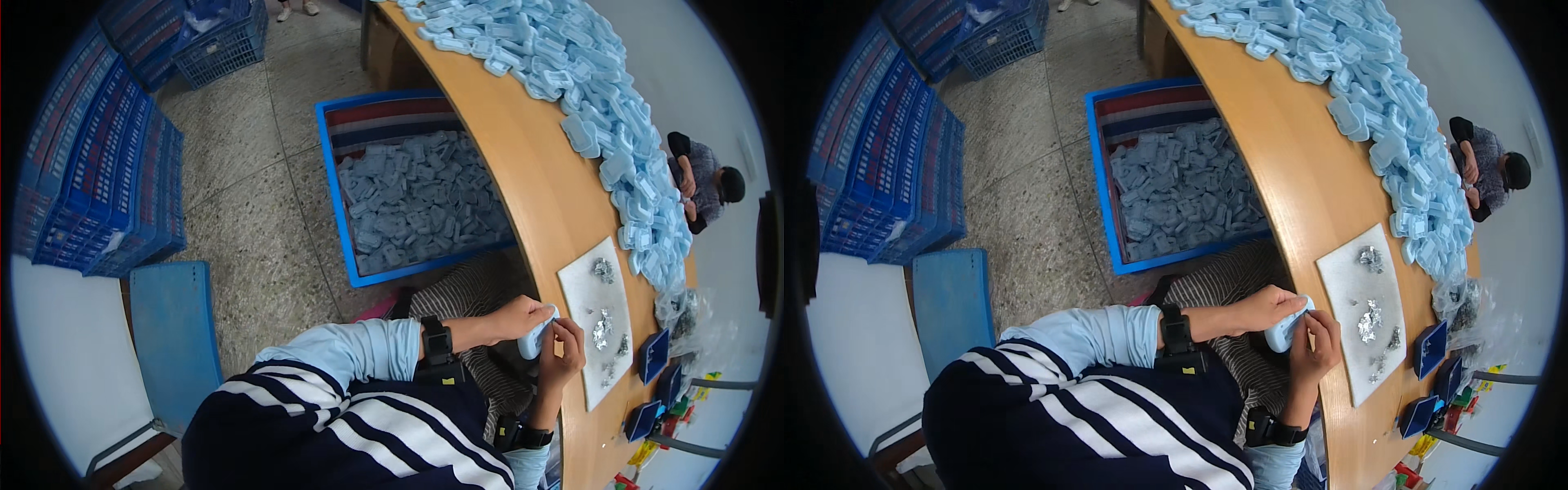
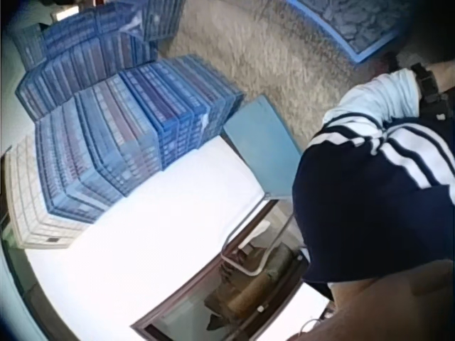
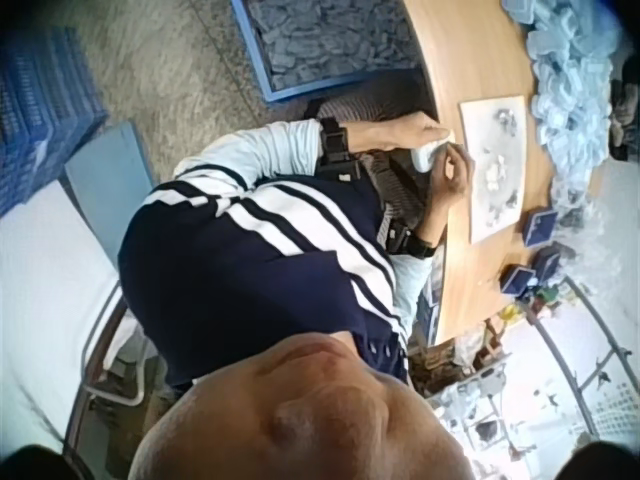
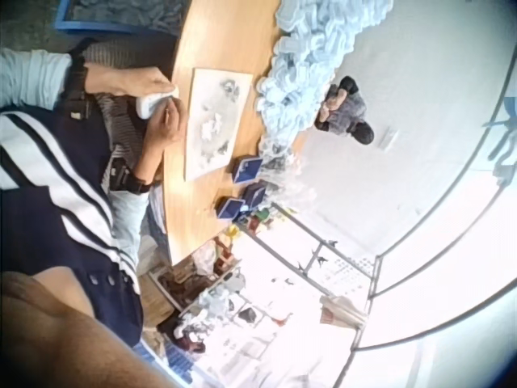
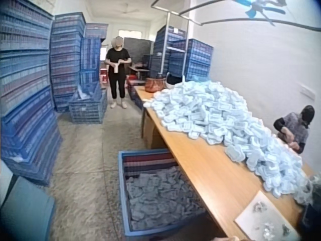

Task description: The recorder is inserting metal contacts into blue plastic housings at an assembly workstation.

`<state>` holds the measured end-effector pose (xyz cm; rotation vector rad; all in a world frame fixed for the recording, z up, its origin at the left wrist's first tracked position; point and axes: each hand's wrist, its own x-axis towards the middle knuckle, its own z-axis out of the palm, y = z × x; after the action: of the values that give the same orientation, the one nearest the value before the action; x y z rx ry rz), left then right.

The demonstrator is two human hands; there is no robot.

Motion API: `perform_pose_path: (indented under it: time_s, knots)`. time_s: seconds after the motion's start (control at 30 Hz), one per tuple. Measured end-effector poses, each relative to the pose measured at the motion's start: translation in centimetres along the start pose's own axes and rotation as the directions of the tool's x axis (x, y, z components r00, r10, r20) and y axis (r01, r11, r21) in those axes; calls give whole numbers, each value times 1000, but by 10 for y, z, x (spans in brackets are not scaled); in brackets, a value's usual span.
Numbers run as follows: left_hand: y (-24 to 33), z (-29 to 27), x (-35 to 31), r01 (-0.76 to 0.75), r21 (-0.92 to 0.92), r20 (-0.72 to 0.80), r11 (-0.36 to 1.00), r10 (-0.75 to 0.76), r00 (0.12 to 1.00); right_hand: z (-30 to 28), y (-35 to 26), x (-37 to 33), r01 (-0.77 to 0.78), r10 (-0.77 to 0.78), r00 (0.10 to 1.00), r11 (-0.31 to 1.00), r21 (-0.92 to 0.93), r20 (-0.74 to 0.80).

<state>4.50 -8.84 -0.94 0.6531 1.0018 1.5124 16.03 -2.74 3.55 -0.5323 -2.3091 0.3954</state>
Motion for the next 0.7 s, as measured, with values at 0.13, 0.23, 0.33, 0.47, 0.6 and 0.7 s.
perform_pose_path:
  time_s: [0.13, 0.23, 0.33, 0.47, 0.6, 0.7]
  knots:
    - [-7, -10, -16, 3, 35, 3, 999, -3, 1000, 5, -11, -15, 18, -18, 999, 1000, -12, 36]
    - [-7, -11, -27, -23, 1, 20, 1000, 23, 1000, 5, -31, -20, -84, 84, 996, 996, 5, 3]
    - [-2, -14, -37, -38, 4, 41, 999, 38, 998, 5, -52, -21, -167, 167, 986, 986, 14, -23]
    - [-2, -12, -45, -82, -3, 64, 997, 82, 995, 0, -55, -29, -140, 140, 990, 989, -39, 8]
    - [-5, -13, -55, -90, -8, 73, 996, 91, 993, 1, -67, -38, -67, 71, 997, 993, -101, 36]
    - [-15, -16, -58, -94, -22, 87, 995, 96, 992, 5, -70, -45, 88, -79, 996, 968, -234, 46]
